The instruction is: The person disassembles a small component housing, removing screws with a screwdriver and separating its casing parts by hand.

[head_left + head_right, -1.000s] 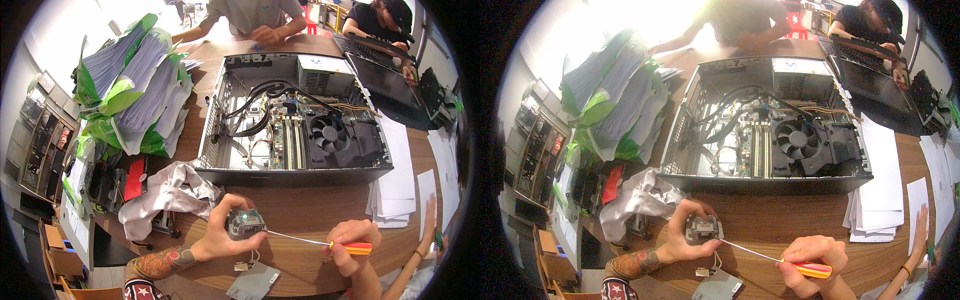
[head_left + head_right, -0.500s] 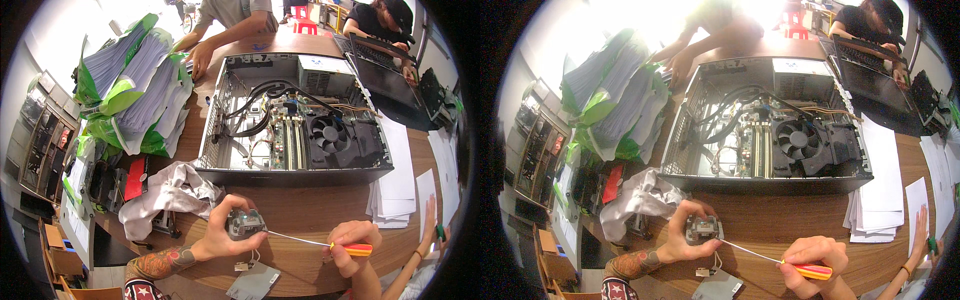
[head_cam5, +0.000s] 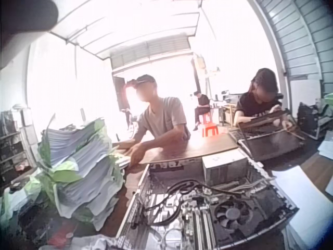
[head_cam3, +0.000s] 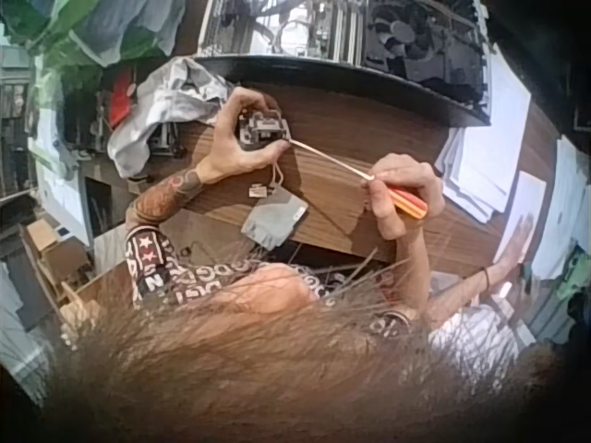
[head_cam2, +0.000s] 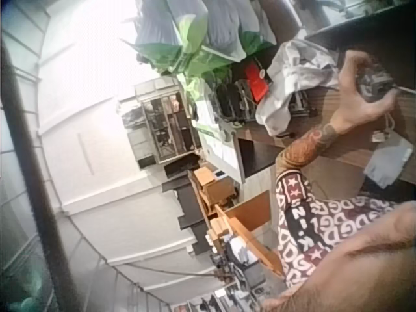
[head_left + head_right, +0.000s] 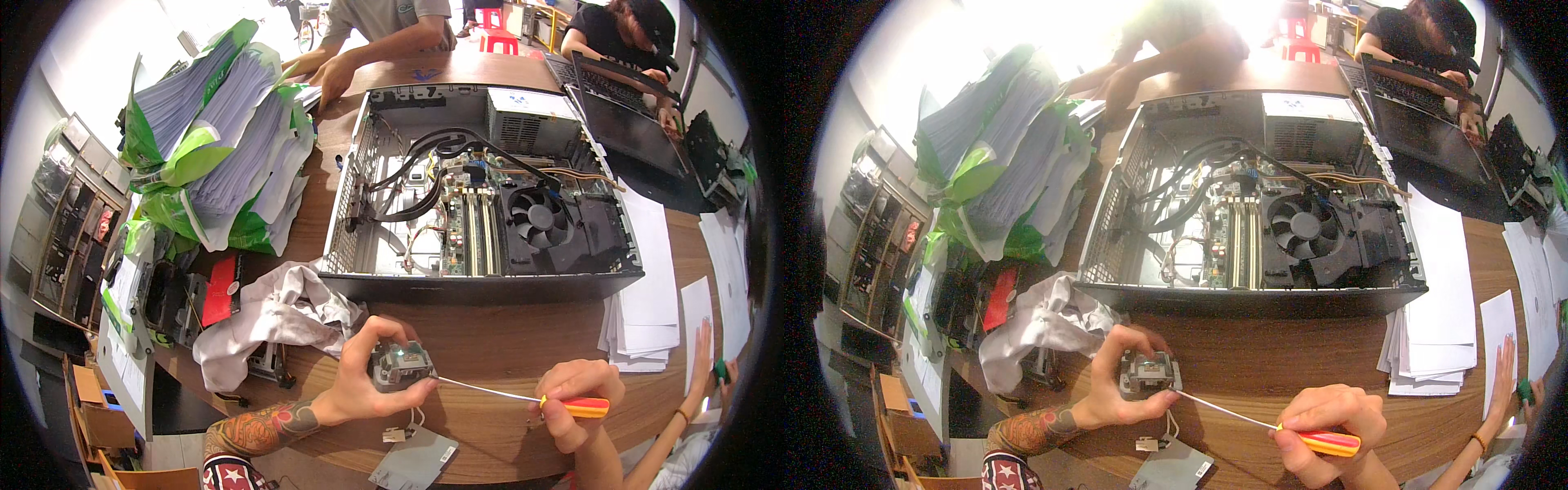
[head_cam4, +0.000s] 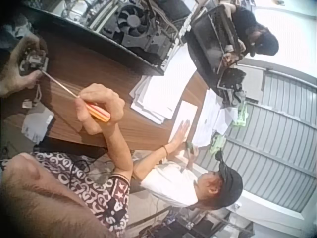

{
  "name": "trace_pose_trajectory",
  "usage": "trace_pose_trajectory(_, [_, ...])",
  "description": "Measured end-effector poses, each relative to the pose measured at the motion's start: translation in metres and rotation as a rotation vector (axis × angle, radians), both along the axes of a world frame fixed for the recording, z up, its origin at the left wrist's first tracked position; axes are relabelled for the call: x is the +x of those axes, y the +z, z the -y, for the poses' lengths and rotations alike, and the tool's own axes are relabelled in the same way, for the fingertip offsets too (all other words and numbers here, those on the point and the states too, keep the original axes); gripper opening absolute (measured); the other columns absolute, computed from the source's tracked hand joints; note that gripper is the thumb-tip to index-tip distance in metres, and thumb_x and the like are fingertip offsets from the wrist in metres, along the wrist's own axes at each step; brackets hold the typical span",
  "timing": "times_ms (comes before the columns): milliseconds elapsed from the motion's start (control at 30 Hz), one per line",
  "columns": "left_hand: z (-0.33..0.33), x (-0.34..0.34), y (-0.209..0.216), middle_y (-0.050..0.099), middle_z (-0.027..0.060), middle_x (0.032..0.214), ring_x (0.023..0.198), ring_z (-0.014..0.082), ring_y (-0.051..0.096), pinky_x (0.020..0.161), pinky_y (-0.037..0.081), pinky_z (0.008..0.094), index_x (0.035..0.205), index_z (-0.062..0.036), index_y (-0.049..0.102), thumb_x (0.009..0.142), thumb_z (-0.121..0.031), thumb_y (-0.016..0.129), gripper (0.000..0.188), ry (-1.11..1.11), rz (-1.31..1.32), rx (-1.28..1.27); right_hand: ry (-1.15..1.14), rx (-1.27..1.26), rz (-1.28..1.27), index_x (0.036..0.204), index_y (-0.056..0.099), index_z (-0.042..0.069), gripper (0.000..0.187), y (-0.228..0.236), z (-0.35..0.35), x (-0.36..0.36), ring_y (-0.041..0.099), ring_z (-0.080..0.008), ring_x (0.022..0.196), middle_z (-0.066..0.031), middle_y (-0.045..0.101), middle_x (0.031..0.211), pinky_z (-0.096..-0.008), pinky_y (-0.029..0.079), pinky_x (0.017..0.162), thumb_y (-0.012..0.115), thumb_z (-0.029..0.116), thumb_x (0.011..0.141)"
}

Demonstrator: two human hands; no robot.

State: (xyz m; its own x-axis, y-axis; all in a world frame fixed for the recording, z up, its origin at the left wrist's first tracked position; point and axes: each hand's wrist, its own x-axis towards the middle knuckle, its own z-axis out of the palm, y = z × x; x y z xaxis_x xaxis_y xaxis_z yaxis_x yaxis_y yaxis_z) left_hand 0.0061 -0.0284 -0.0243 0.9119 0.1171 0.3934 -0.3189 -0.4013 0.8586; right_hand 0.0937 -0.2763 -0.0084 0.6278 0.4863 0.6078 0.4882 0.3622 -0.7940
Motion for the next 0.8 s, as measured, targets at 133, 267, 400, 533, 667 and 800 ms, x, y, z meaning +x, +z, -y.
trace_pose_trajectory(133, [-0.0001, 0.0001, -0.0020, 0.059, 0.0084, 0.087, 0.074, 0.0119, 0.058, 0.063, 0.047, 0.0247, 0.096, -0.0032, 0.047, 0.066, -0.014, 0.082, 0.047, -0.001, 0.016, 0.004, 0.009, -0.001, 0.021, 0.086, 0.048, -0.002, 0.014, -0.0005, -0.0001, 0.0007, 0.056, -0.0136, 0.049, -0.0110, 0.057, 0.061, -0.0236, 0.048, 0.043, 0.058, -0.005, 0.078])
trace_pose_trajectory(267, [0.0004, -0.0006, -0.0002, 0.058, 0.0083, 0.086, 0.073, 0.0119, 0.058, 0.064, 0.047, 0.0249, 0.096, -0.0032, 0.047, 0.066, -0.014, 0.082, 0.047, 0.005, 0.006, 0.002, 0.050, -0.018, 0.069, 0.086, 0.048, -0.001, 0.014, -0.0004, 0.0012, 0.0061, 0.056, -0.0140, 0.048, -0.0106, 0.057, 0.060, -0.0237, 0.048, 0.043, 0.058, -0.006, 0.077])
trace_pose_trajectory(400, [-0.0009, -0.0003, -0.0015, 0.058, 0.0083, 0.086, 0.073, 0.0118, 0.058, 0.063, 0.047, 0.0250, 0.096, -0.0030, 0.047, 0.066, -0.015, 0.083, 0.048, 0.003, 0.011, 0.021, 0.046, -0.012, 0.065, 0.086, 0.048, -0.001, 0.014, 0.0003, -0.0004, 0.0054, 0.056, -0.0140, 0.048, -0.0104, 0.057, 0.060, -0.0238, 0.049, 0.044, 0.057, -0.006, 0.076])
trace_pose_trajectory(533, [-0.0014, 0.0004, -0.0035, 0.058, 0.0085, 0.086, 0.073, 0.0118, 0.058, 0.063, 0.047, 0.0250, 0.096, -0.0030, 0.047, 0.066, -0.015, 0.083, 0.048, -0.006, 0.007, -0.001, 0.019, -0.010, 0.021, 0.086, 0.047, -0.001, 0.015, -0.0008, -0.0006, 0.0009, 0.055, -0.0137, 0.048, -0.0108, 0.057, 0.059, -0.0236, 0.048, 0.044, 0.058, -0.006, 0.077])
trace_pose_trajectory(667, [-0.0004, -0.0004, -0.0003, 0.058, 0.0086, 0.087, 0.073, 0.0119, 0.058, 0.064, 0.047, 0.0250, 0.096, -0.0031, 0.047, 0.066, -0.015, 0.082, 0.048, -0.007, -0.002, -0.007, 0.008, -0.015, 0.008, 0.087, 0.045, -0.001, 0.016, 0.0003, 0.0002, 0.0001, 0.054, -0.0132, 0.048, -0.0118, 0.057, 0.060, -0.0232, 0.047, 0.043, 0.058, -0.005, 0.078])
trace_pose_trajectory(800, [-0.0006, 0.0009, -0.0027, 0.058, 0.0086, 0.087, 0.073, 0.0119, 0.057, 0.064, 0.047, 0.0247, 0.096, -0.0031, 0.047, 0.067, -0.014, 0.082, 0.047, -0.012, 0.013, -0.013, 0.037, -0.018, 0.062, 0.087, 0.045, -0.001, 0.015, -0.0004, -0.0001, 0.0051, 0.054, -0.0130, 0.047, -0.0120, 0.057, 0.060, -0.0230, 0.047, 0.042, 0.056, -0.006, 0.079])
